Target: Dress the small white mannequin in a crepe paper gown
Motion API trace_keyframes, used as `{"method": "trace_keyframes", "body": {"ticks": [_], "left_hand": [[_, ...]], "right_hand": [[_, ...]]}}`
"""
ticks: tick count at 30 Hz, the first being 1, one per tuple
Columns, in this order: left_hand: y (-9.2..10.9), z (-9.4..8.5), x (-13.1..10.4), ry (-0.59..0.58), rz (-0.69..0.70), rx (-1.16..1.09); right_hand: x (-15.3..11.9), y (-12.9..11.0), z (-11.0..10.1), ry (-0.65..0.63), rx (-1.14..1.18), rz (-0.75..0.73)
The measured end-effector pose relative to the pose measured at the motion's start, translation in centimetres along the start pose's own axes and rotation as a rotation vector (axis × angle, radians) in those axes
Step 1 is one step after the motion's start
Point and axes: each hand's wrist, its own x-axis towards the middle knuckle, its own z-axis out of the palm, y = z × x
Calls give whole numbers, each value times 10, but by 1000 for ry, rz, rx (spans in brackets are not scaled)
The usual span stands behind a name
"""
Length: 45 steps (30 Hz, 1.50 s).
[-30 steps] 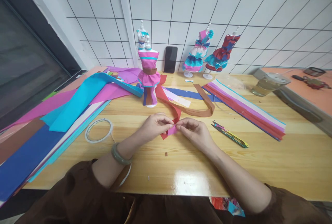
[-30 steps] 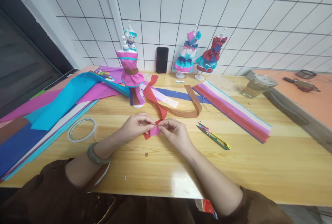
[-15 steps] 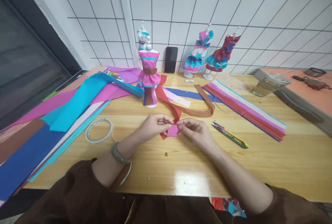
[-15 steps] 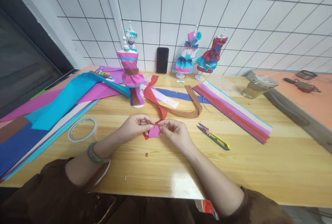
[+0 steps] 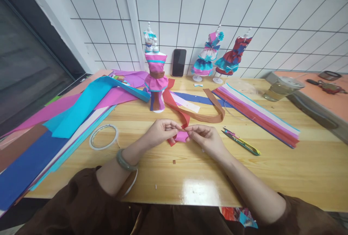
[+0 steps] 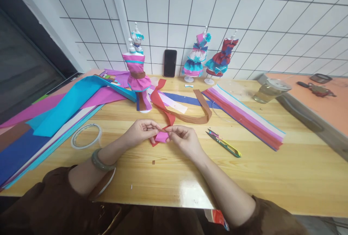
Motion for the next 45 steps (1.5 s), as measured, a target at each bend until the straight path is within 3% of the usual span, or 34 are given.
{"method": "trace_keyframes", "body": {"ticks": [16, 24, 45], "left_hand": [[-2, -1, 2, 10, -12, -12], [-3, 0, 1, 14, 1, -20], [-10, 1, 3, 27, 18, -25]], "right_hand": [[0, 3, 4, 21, 51, -34], [1, 7, 5, 78, -149, -126], [1, 7, 3, 76, -243, -261]]}}
